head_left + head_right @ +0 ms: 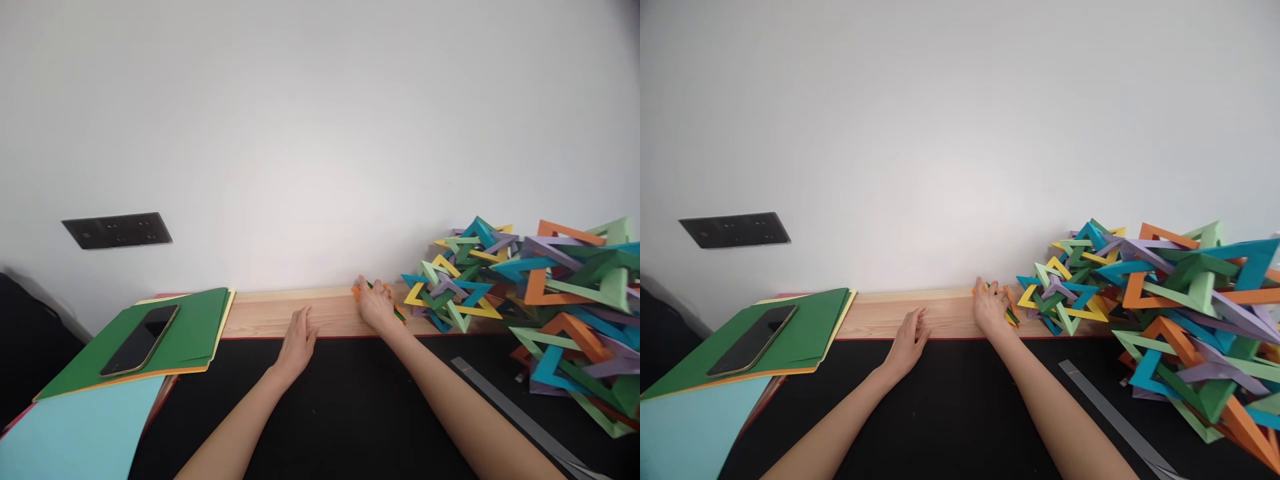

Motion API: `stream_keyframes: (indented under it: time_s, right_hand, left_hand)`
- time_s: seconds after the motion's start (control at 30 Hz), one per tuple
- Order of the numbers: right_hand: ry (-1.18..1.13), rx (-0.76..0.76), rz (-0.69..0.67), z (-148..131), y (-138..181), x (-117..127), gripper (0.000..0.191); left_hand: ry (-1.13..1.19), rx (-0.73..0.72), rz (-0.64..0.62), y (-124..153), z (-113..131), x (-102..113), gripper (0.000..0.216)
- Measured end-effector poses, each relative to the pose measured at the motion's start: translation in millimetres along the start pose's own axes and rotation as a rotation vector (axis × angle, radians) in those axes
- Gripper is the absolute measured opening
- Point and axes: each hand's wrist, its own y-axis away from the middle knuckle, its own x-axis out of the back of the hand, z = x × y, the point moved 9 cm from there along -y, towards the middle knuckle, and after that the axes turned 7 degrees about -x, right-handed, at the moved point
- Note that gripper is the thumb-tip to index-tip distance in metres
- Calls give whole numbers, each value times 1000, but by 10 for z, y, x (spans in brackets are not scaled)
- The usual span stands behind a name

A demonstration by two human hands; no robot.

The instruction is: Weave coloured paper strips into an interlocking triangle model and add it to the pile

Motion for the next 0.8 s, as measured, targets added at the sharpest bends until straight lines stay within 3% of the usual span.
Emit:
stream_keyframes:
  time_s: [0.2,0.33,0.43,0.53,0.63,0.8]
  right_hand:
    - [-33,-134,95,204,6,-73,32]
    - [-123,-122,175,296,-48,-29,33]
    - [-232,30,203,113,-13,16,40]
    - [-374,282,169,-246,128,11,44]
    - [-526,476,79,-532,297,-52,27]
    - [-828,487,31,-542,350,-27,19]
  left_hand:
    - [-73,-47,-24,44,109,-5,47]
    - [-117,-67,-31,48,166,12,51]
    - [-164,-89,-31,20,229,68,45]
    - [-228,-115,-22,-12,299,146,33]
    - [-282,-150,-67,-15,351,147,27]
    - [-324,-223,-117,14,442,107,28]
